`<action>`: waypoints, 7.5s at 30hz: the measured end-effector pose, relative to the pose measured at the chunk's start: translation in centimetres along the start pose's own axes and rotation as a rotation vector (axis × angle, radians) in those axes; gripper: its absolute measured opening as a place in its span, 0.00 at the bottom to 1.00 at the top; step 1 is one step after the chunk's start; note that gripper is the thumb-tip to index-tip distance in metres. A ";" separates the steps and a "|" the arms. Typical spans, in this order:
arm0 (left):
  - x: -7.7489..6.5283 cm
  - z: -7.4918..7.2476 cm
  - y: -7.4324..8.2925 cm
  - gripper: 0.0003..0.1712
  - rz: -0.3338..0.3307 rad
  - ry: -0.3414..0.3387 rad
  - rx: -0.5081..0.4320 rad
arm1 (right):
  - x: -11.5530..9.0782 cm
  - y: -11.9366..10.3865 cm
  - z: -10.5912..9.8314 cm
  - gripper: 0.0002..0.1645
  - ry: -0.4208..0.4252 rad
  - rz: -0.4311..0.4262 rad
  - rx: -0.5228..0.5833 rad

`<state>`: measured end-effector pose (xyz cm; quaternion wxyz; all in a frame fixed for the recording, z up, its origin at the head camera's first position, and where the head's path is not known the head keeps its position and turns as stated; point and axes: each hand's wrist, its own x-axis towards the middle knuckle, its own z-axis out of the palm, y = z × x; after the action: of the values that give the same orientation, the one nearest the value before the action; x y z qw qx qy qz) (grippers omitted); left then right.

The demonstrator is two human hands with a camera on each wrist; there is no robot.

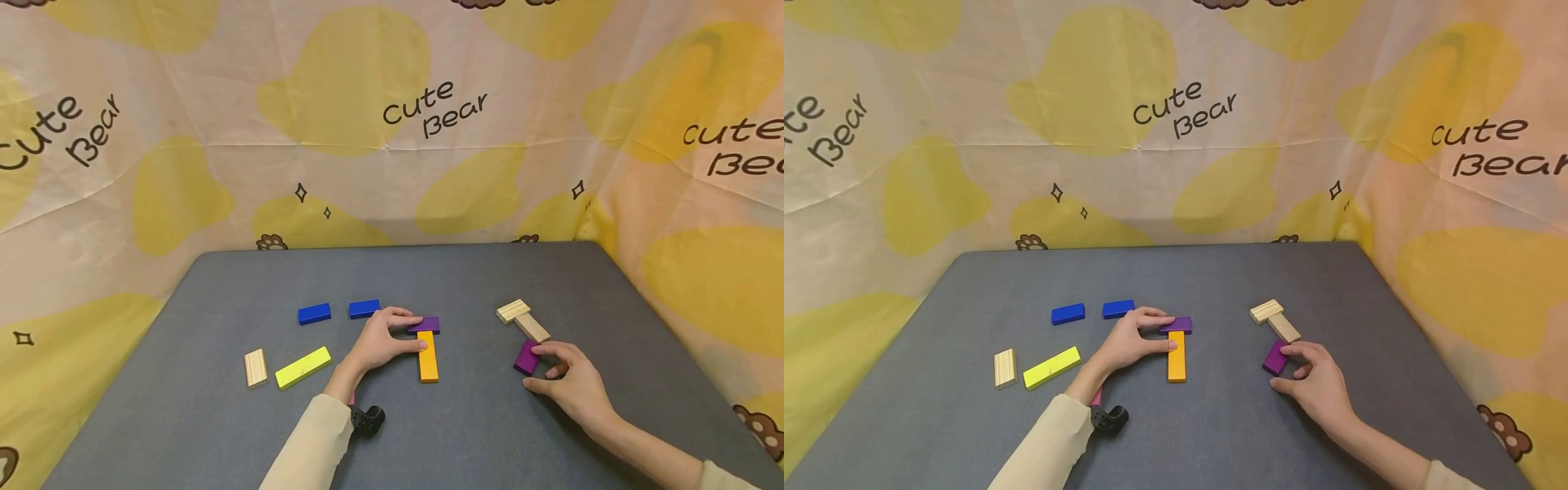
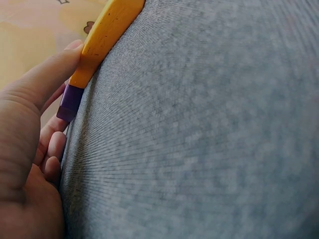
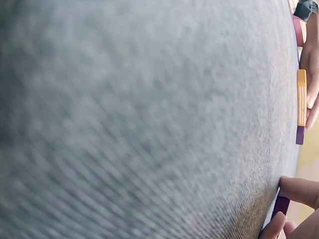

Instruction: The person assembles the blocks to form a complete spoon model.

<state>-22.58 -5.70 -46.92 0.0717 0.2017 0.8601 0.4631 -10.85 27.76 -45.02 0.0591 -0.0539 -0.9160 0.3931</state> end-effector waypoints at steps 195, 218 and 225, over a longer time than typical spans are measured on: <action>0.1 0.2 -0.3 0.29 0.014 0.008 0.010 | 11.6 4.9 -4.3 0.25 -0.414 -0.234 0.178; 0.0 0.1 -0.1 0.29 0.020 0.010 0.015 | 11.2 3.8 -3.3 0.29 -0.485 -0.288 0.202; 0.0 0.1 -0.2 0.29 0.018 0.016 0.005 | 11.3 4.0 -3.4 0.29 -0.507 -0.297 0.204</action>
<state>-22.62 -5.74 -47.13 0.0602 0.2059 0.8600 0.4629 -21.33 34.59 -44.84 -0.1095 0.1867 -0.8551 0.4711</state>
